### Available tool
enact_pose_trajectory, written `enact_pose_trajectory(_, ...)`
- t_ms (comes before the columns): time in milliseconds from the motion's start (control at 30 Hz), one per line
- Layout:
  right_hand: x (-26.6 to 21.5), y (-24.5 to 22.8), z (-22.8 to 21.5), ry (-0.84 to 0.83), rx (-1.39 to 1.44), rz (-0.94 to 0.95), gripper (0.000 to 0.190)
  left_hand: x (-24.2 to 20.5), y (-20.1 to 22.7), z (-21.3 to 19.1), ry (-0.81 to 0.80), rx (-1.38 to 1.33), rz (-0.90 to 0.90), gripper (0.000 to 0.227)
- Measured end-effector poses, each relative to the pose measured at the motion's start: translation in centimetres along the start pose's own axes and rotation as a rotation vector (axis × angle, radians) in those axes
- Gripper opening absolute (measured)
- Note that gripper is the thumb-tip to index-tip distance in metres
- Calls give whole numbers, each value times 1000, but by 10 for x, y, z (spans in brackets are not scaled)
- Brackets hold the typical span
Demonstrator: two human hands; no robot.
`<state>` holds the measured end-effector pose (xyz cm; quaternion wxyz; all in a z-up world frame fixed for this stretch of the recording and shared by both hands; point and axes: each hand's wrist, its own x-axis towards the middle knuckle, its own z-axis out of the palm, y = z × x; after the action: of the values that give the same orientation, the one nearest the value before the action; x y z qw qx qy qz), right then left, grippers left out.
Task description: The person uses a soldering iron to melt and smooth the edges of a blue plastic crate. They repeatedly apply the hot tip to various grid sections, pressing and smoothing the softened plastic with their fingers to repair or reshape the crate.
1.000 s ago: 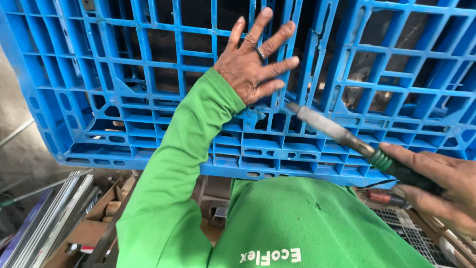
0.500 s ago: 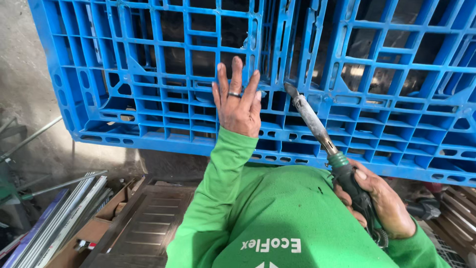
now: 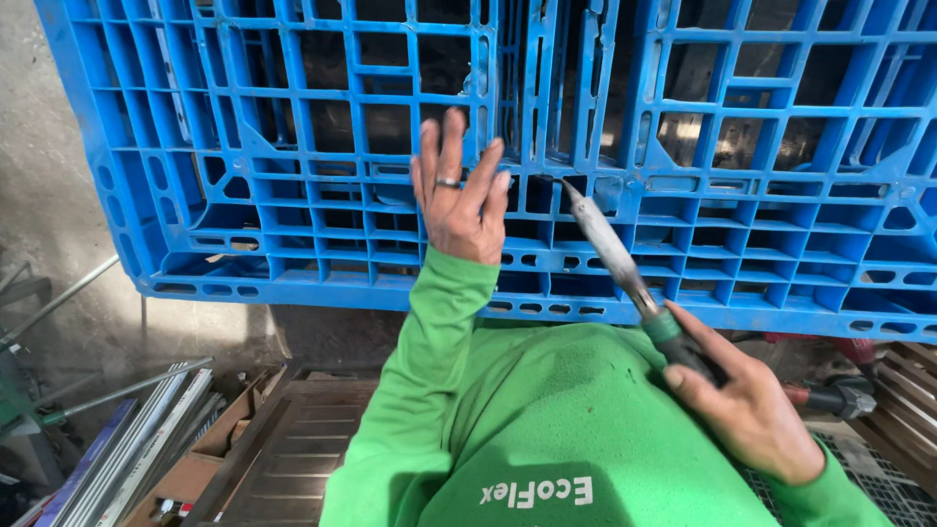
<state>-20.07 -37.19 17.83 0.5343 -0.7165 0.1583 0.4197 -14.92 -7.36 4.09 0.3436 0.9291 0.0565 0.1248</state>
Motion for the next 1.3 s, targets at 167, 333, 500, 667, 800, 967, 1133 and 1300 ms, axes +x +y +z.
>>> enact_pose_trajectory(167, -13, 7, -3, 211, -613, -354, 71, 59, 3, 23, -233, -139, 89, 26)
enact_pose_trajectory(333, -1, 7, 0, 207, -632, -342, 71, 92, 15, 56, -340, 47, 101, 28)
enact_pose_trajectory(500, 3, 7, 2, 196, -592, -350, 71, 96, 17, 74, -519, 8, -20, 47)
enact_pose_trajectory(667, 3, 2, 0, 203, -644, -285, 71, 94, 8, 69, -464, -55, 39, 41)
enact_pose_trajectory(800, 6, -2, -3, 217, -821, -224, 73, 87, 5, 62, -494, -94, 17, 39)
enact_pose_trajectory(967, 9, 1, -12, 214, -1081, -266, 76, 81, -3, 65, -394, 45, 217, 42)
enact_pose_trajectory(1133, 14, -2, -17, 207, -1125, -266, 77, 93, -9, 76, -390, 257, 459, 65)
enact_pose_trajectory(1300, 13, -2, -12, 288, -969, -311, 67, 105, -3, 74, -545, 294, 664, 59)
